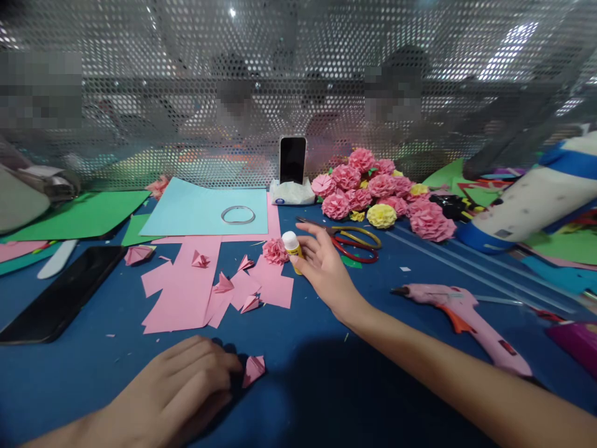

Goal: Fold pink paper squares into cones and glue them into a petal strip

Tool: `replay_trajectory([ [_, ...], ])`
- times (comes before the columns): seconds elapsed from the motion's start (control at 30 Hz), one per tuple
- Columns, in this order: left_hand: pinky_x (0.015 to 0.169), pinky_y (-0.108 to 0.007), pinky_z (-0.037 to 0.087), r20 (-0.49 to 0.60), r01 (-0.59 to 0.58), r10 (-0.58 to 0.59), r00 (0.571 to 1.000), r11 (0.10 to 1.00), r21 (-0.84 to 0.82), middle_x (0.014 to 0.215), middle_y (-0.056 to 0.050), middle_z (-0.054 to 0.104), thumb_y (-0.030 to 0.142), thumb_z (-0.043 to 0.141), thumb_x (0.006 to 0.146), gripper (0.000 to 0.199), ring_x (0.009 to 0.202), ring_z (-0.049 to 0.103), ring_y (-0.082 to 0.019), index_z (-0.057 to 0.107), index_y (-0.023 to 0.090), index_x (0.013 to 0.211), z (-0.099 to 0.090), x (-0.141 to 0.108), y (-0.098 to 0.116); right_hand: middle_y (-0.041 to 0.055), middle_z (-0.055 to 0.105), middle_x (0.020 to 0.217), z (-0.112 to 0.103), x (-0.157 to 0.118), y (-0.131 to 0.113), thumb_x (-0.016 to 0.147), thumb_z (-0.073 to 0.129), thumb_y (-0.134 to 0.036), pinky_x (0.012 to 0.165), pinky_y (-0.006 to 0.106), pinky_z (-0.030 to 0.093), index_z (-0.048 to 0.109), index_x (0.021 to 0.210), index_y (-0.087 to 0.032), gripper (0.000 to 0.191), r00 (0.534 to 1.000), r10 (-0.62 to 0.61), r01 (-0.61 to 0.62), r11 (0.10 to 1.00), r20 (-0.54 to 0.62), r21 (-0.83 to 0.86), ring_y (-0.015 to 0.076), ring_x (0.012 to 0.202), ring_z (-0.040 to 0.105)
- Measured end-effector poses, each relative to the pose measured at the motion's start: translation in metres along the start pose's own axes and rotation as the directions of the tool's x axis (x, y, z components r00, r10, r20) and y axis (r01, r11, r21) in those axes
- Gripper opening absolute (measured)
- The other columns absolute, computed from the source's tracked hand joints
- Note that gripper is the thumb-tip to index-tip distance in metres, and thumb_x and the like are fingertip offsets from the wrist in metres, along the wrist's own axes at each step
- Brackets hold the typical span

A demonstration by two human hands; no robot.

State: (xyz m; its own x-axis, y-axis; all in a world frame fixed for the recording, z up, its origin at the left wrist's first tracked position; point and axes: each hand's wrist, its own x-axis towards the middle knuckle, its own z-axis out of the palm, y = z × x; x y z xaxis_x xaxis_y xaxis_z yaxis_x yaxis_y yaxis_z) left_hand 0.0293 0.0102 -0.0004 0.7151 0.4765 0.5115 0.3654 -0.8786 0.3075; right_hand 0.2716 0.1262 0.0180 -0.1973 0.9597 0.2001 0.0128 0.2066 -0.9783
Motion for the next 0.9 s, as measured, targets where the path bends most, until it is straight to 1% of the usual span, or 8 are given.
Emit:
replay_trajectory([
  [0.1, 0.069, -0.030, 0.048, -0.039, 0.052, -0.057, 0.998, 0.992, -0.114, 0.099, -0.008, 0.072, 0.014, 0.033, 0.106, 0.027, 0.080, 0.064, -0.017, 0.057, 0.013, 0.093, -0.002, -0.003, -0.004, 0.0013, 0.059, 0.102, 0.001, 0.000, 0.002, 0.079, 0.069, -0.023, 0.089, 0.032, 0.048, 0.049, 0.126, -0.027, 0.051, 1.000, -0.027, 0.027, 0.999, -0.012, -0.025, 0.0179, 0.097, 0.057],
  [0.2, 0.069, -0.030, 0.046, -0.123, 0.046, -0.064, 0.990, 0.988, -0.146, 0.100, -0.005, 0.074, 0.014, 0.043, 0.104, 0.022, 0.077, 0.063, -0.015, 0.058, 0.015, 0.088, -0.005, -0.003, -0.006, 0.0007, 0.058, 0.096, -0.001, 0.000, 0.005, 0.080, 0.066, -0.022, 0.080, 0.031, 0.048, 0.050, 0.125, -0.026, 0.047, 0.999, -0.032, 0.031, 0.999, -0.023, -0.041, 0.0174, 0.089, 0.056],
  [0.3, 0.069, -0.029, 0.045, -0.156, 0.060, -0.089, 0.984, 0.982, -0.181, 0.092, -0.002, 0.075, 0.017, 0.050, 0.102, 0.021, 0.074, 0.063, -0.014, 0.059, 0.016, 0.083, -0.007, -0.002, -0.006, 0.0015, 0.059, 0.096, -0.002, 0.000, 0.008, 0.081, 0.063, -0.022, 0.075, 0.030, 0.048, 0.050, 0.125, -0.026, 0.045, 0.999, -0.025, 0.024, 0.999, -0.035, -0.038, 0.0182, 0.089, 0.057],
  [0.47, 0.068, -0.027, 0.046, -0.138, 0.116, -0.153, 0.979, 0.962, -0.246, 0.081, 0.000, 0.075, 0.024, 0.056, 0.101, 0.016, 0.069, 0.066, -0.012, 0.066, 0.018, 0.090, -0.009, -0.002, -0.007, 0.0031, 0.060, 0.104, -0.003, 0.000, 0.009, 0.081, 0.062, -0.023, 0.078, 0.031, 0.049, 0.048, 0.126, -0.026, 0.047, 0.999, -0.038, 0.036, 0.998, -0.039, -0.042, 0.0205, 0.099, 0.058],
  [0.6, 0.060, -0.025, 0.045, -0.160, 0.187, -0.231, 0.960, 0.950, -0.250, 0.075, 0.001, 0.075, 0.029, 0.061, 0.098, 0.013, 0.062, 0.063, -0.012, 0.070, 0.021, 0.093, -0.010, -0.001, -0.007, 0.0042, 0.060, 0.109, -0.003, -0.001, 0.007, 0.084, 0.061, -0.025, 0.083, 0.034, 0.049, 0.046, 0.128, -0.027, 0.047, 0.998, -0.054, 0.053, 0.996, -0.021, -0.066, 0.0217, 0.106, 0.057],
  [0.7, 0.060, -0.024, 0.045, -0.156, 0.226, -0.284, 0.946, 0.923, -0.311, 0.071, 0.002, 0.073, 0.032, 0.062, 0.097, 0.017, 0.060, 0.062, -0.011, 0.071, 0.021, 0.086, -0.010, 0.000, -0.008, 0.0048, 0.060, 0.109, -0.002, 0.000, 0.008, 0.087, 0.059, -0.026, 0.088, 0.037, 0.048, 0.044, 0.128, -0.027, 0.044, 0.996, -0.086, 0.086, 0.989, 0.010, -0.121, 0.0217, 0.107, 0.057],
  [0.8, 0.061, -0.024, 0.043, -0.114, 0.291, -0.356, 0.928, 0.880, -0.376, 0.063, 0.002, 0.070, 0.038, 0.064, 0.095, 0.027, 0.057, 0.060, -0.011, 0.070, 0.020, 0.076, -0.011, 0.001, -0.008, 0.0043, 0.060, 0.105, -0.002, 0.002, 0.011, 0.088, 0.058, -0.026, 0.092, 0.039, 0.047, 0.043, 0.128, -0.025, 0.042, 0.994, -0.102, 0.107, 0.982, 0.035, -0.157, 0.0207, 0.100, 0.058],
  [0.9, 0.061, -0.023, 0.042, -0.052, 0.402, -0.462, 0.885, 0.816, -0.415, 0.062, 0.001, 0.068, 0.041, 0.064, 0.095, 0.034, 0.058, 0.059, -0.011, 0.067, 0.018, 0.069, -0.011, 0.001, -0.008, 0.0044, 0.060, 0.103, -0.003, 0.002, 0.013, 0.088, 0.058, -0.026, 0.092, 0.041, 0.047, 0.043, 0.127, -0.024, 0.041, 0.992, -0.117, 0.122, 0.976, 0.043, -0.180, 0.0207, 0.096, 0.058],
])
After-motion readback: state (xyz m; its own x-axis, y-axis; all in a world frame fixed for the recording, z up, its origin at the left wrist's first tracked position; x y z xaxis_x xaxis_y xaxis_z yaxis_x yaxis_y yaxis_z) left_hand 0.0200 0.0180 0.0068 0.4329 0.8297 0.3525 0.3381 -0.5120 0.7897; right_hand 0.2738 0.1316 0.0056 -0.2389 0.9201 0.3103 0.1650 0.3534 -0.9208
